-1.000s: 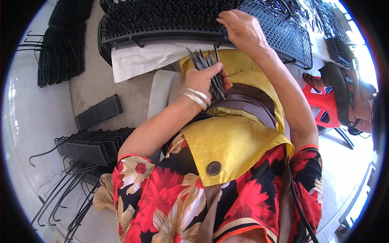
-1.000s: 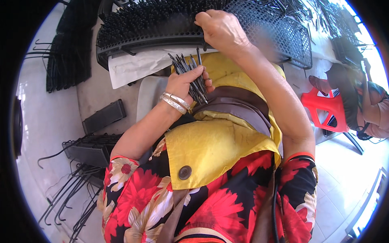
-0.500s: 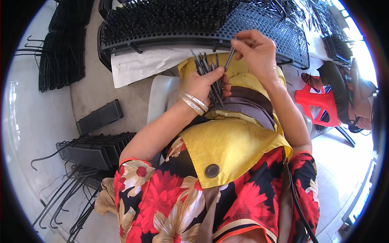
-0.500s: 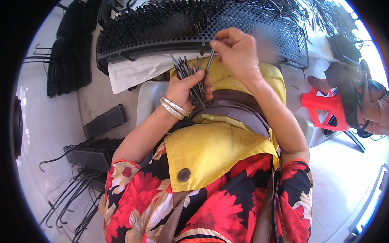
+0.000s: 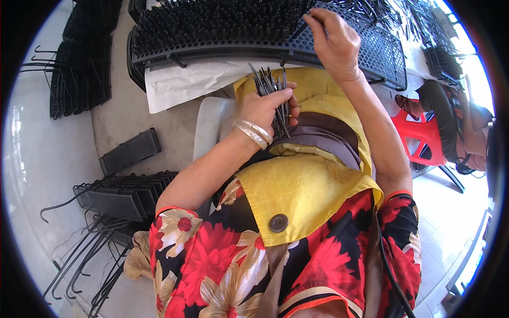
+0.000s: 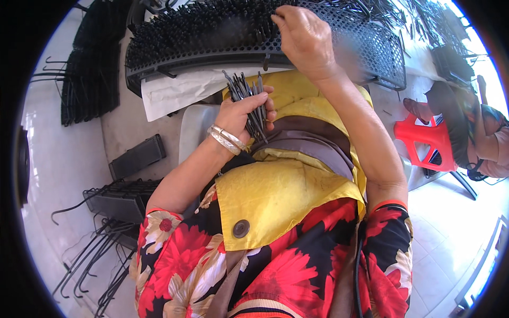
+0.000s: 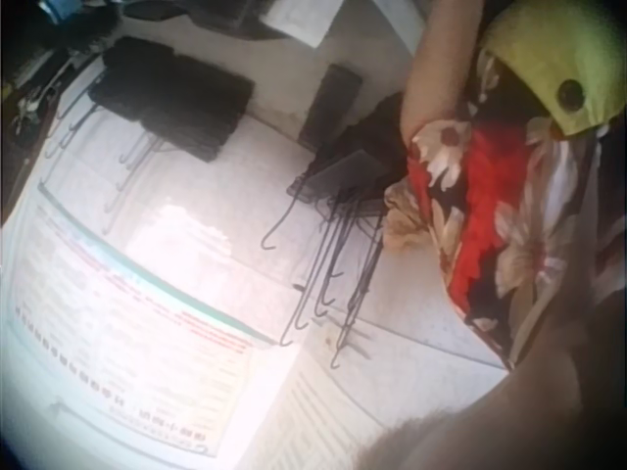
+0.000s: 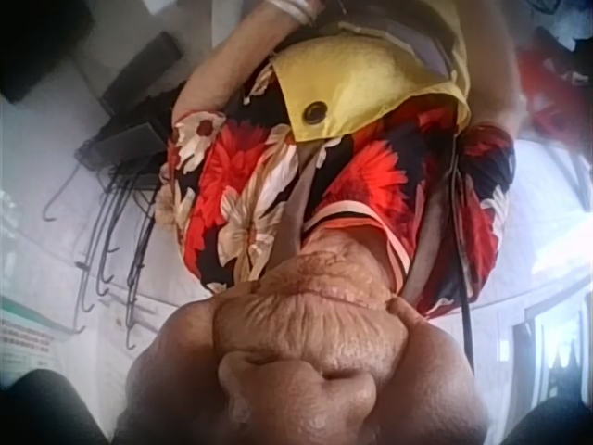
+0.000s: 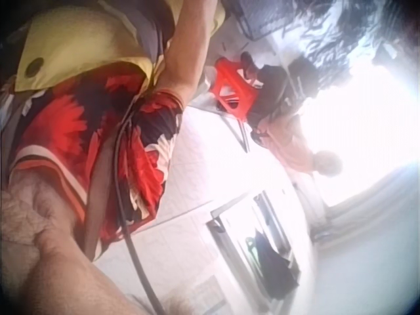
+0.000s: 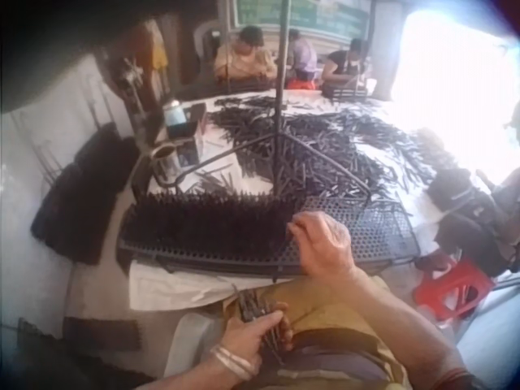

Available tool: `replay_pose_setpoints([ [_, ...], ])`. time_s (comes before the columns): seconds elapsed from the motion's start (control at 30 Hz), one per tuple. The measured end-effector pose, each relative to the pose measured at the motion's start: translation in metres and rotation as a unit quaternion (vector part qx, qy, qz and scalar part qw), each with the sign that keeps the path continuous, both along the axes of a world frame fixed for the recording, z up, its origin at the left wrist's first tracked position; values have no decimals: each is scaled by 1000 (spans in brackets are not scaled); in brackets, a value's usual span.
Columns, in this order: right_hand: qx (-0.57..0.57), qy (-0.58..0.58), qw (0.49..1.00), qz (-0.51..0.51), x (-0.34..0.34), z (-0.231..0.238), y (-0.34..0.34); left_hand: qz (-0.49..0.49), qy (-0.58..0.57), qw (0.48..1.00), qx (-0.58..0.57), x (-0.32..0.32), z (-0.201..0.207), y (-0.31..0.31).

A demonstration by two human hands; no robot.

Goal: The person is manually assembling small, thin black components into a perforated plastic base on a workbench.

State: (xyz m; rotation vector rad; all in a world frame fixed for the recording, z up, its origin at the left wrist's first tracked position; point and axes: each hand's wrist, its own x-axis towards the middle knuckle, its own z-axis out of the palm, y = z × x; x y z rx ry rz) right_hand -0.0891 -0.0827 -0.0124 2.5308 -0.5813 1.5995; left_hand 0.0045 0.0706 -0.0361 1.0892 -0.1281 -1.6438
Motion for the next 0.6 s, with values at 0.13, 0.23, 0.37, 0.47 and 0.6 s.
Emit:
replay_pose_setpoints([
  [0.13, 57, 88, 986, 134, -2, -11, -6, -10, 2, 999, -32, 0, -4, 1],
  [0.23, 101, 112, 982, 110, -5, -17, -6, -7, -6, 1000, -23, -2, -5, -1],
  [0.37, 152, 108, 981, 50, -7, -8, 15, -5, -7, 1000, -29, 0, -5, -1],
  [0.47, 458, 55, 884, 75, -16, -7, 49, -2, -8, 999, -49, 1, -5, -1],
  [0.6, 646, 22, 755, 109, -22, -5, 61, -9, 3, 997, -82, -1, -2, -2],
])
